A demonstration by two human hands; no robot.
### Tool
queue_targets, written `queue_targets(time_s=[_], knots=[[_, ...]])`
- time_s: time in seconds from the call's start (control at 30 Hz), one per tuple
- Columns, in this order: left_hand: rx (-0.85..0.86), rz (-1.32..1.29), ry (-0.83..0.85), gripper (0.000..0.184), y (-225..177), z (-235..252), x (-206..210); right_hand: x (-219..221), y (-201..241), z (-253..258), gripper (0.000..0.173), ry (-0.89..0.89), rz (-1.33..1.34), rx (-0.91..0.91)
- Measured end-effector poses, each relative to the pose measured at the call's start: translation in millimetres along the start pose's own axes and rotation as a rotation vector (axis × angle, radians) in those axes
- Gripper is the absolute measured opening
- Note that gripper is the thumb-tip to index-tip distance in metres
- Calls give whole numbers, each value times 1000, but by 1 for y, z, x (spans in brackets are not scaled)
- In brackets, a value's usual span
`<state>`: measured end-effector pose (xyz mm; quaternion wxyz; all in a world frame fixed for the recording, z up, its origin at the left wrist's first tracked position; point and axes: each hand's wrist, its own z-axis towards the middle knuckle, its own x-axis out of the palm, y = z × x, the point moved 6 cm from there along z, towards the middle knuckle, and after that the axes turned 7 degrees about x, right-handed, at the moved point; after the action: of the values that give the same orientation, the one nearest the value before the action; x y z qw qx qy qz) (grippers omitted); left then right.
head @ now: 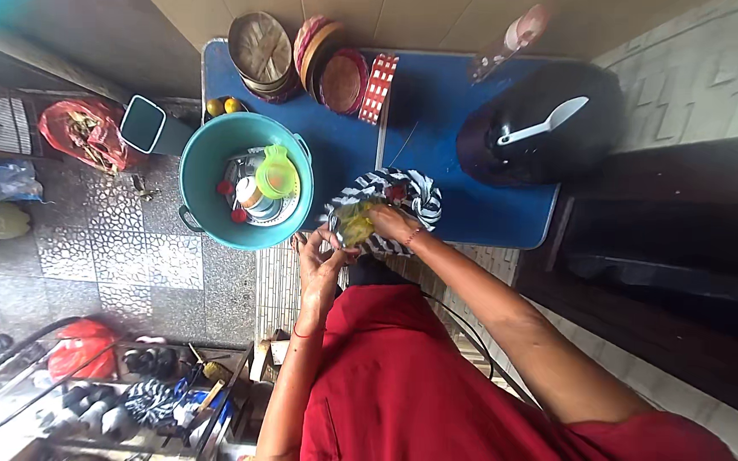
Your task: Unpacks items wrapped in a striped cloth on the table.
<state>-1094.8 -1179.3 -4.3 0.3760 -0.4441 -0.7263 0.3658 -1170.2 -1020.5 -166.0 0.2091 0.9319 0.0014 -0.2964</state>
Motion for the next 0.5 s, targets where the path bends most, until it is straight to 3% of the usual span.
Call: queue_targets(time_s=[0.2,0.37,0.5], knots=[[-5,-13,11,16,4,-3,-2,37,-3,23,47,89,-21,233],[-15,-17,21,16,6,-4,-2,62,-24,49,44,-93,79,219],[-18,-32,31,16,8,-4,-5,54,-21,37,48,-23,140,260]])
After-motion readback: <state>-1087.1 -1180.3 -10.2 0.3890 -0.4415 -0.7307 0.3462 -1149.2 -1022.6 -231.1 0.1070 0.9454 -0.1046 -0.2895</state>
